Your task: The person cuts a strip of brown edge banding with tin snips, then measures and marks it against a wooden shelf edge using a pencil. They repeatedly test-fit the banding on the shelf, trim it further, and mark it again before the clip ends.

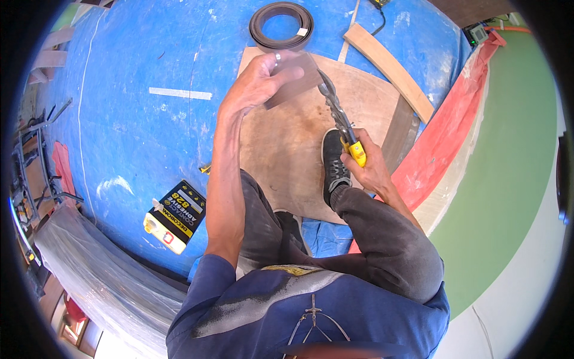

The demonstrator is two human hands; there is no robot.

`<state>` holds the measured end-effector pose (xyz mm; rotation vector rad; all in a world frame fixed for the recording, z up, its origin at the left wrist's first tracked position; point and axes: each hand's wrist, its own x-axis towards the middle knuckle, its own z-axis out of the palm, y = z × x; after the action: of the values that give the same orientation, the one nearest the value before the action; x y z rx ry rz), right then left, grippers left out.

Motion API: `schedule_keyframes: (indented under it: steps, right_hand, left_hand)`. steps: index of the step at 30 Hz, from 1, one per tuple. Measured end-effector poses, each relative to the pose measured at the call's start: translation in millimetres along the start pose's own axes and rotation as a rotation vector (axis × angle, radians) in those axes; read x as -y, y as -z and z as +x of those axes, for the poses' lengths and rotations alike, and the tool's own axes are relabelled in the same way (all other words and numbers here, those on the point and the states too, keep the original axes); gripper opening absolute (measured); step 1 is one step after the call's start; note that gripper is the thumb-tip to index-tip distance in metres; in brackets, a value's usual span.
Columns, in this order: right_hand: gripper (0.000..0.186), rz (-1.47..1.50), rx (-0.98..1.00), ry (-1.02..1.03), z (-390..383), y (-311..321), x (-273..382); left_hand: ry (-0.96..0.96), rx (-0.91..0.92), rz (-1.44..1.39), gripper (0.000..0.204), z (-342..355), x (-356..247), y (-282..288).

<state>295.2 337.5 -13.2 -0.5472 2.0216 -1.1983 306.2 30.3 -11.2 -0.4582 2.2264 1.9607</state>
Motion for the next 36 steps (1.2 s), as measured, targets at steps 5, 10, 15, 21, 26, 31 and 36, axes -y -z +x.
schedule_keyframes:
  steps: [5,10,15,21,26,31,36]
  right_hand:
    - [0.039,-0.005,0.024,-0.002,-1.0,0.7,-0.3]
    - [0.038,-0.02,0.017,-0.008,-1.7,1.5,-1.3]
    - [0.039,0.0,0.019,-0.045,-2.2,2.6,-2.0]
    - [0.039,0.008,0.016,0.018,-0.5,3.9,-3.1]
    - [0.039,0.001,0.013,-0.002,0.7,4.0,-4.8]
    - [0.038,-0.007,-0.012,-0.013,0.9,4.0,-4.0]
    - [0.037,-0.013,-0.019,-0.023,2.5,4.0,-1.6]
  left_hand:
    - [0.014,0.03,-0.033,0.034,-0.5,-3.3,-2.4]
    - [0.02,0.03,-0.025,0.035,-0.8,-7.4,-5.6]
    - [0.017,0.02,-0.024,0.034,-1.9,-10.3,-7.3]
    - [0.007,0.032,-0.017,0.036,0.7,-10.1,-8.6]
    - [-0.001,0.03,-0.01,0.037,1.0,-10.8,-10.2]
    - [0.005,0.045,-0.016,0.038,3.3,-10.5,-9.8]
    - [0.006,0.048,-0.045,0.038,6.8,-8.0,-9.3]
